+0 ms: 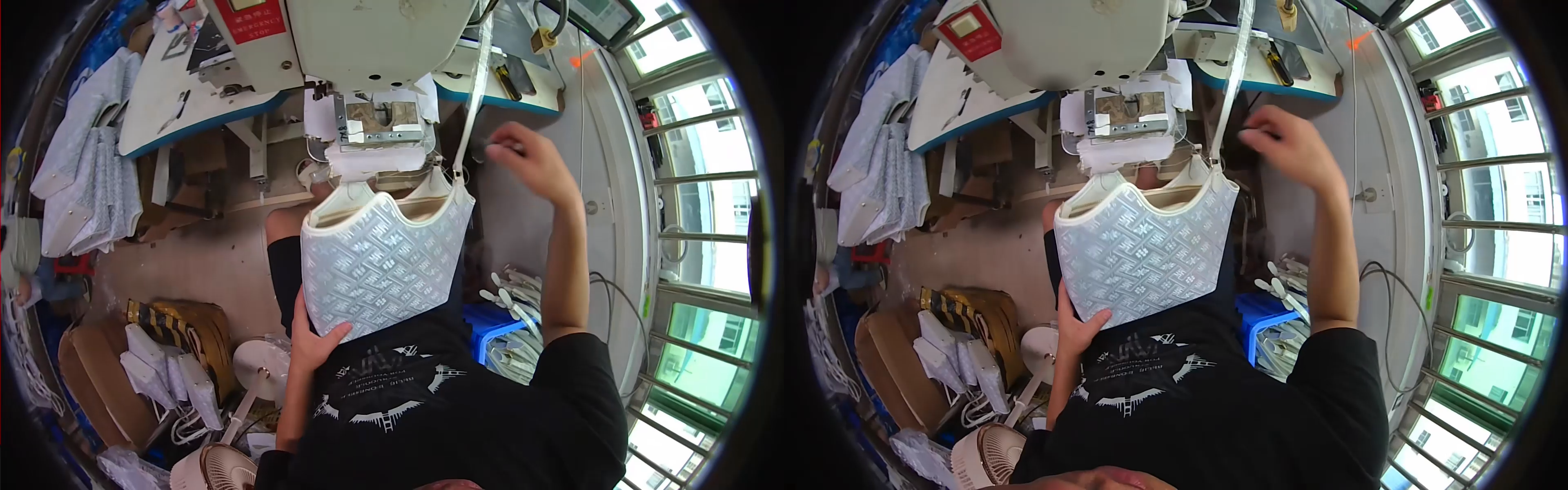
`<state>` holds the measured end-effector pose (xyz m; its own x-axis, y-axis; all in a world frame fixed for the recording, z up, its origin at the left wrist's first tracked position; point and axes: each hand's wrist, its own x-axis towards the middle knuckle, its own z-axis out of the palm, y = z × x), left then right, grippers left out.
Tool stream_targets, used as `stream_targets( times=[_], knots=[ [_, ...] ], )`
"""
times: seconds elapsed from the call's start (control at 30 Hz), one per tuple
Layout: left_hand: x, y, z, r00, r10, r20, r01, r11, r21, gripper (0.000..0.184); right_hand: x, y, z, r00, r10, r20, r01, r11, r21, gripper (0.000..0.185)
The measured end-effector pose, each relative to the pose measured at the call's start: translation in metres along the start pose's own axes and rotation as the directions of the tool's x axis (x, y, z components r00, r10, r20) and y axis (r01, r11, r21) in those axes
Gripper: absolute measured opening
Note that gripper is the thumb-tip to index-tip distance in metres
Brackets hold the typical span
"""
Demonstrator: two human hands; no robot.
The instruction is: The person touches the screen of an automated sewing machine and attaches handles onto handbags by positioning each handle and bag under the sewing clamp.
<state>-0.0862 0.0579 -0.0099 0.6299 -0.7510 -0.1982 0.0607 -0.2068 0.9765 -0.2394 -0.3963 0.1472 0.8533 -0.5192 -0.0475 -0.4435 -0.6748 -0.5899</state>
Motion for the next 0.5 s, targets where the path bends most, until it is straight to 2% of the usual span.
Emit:
stream_targets(
  times=[0.07, 0.13, 0.17, 0.2, 0.3, 0.4, 0.43, 0.5],
  knots=[
    [0.006, -0.001, -0.003, 1.0, -0.025, 0.019, 0.027, 0.993, -0.118, 0.106, 0.004, 0.064, -0.004, 0.95, 0.213, -0.227, -0.17, 0.966, 0.195, 0.025],
    [0.006, -0.001, -0.007, 0.999, -0.032, 0.022, 0.035, 0.99, -0.139, 0.105, 0.045, 0.149, 0.019, 0.928, 0.209, -0.308, -0.145, 0.965, 0.216, 0.034],
    [0.009, -0.002, -0.008, 0.999, -0.041, 0.019, 0.044, 0.984, -0.173, 0.105, 0.067, 0.159, 0.019, 0.924, 0.246, -0.292, -0.218, 0.968, 0.124, 0.034],
    [0.011, -0.002, -0.01, 0.999, -0.053, 0.013, 0.055, 0.977, -0.206, 0.104, 0.089, 0.165, 0.024, 0.918, 0.285, -0.275, -0.288, 0.957, 0.032, 0.035],
    [0.009, -0.005, -0.014, 0.995, -0.092, 0.038, 0.098, 0.973, -0.21, 0.105, 0.138, 0.172, 0.042, 0.881, 0.338, -0.331, -0.338, 0.939, 0.058, 0.033],
    [0.008, -0.008, -0.007, 0.991, -0.114, 0.069, 0.127, 0.962, -0.243, 0.104, 0.152, 0.166, 0.051, 0.803, 0.009, -0.596, -0.251, 0.912, -0.324, 0.03],
    [0.008, -0.009, -0.003, 0.988, -0.12, 0.093, 0.141, 0.954, -0.266, 0.103, 0.147, 0.165, 0.052, 0.801, 0.006, -0.599, -0.25, 0.912, -0.325, 0.03],
    [0.012, -0.011, 0.003, 0.987, -0.109, 0.122, 0.141, 0.947, -0.289, 0.101, 0.115, 0.137, 0.044, 0.721, 0.17, -0.672, -0.362, 0.919, -0.156, 0.031]
  ],
)
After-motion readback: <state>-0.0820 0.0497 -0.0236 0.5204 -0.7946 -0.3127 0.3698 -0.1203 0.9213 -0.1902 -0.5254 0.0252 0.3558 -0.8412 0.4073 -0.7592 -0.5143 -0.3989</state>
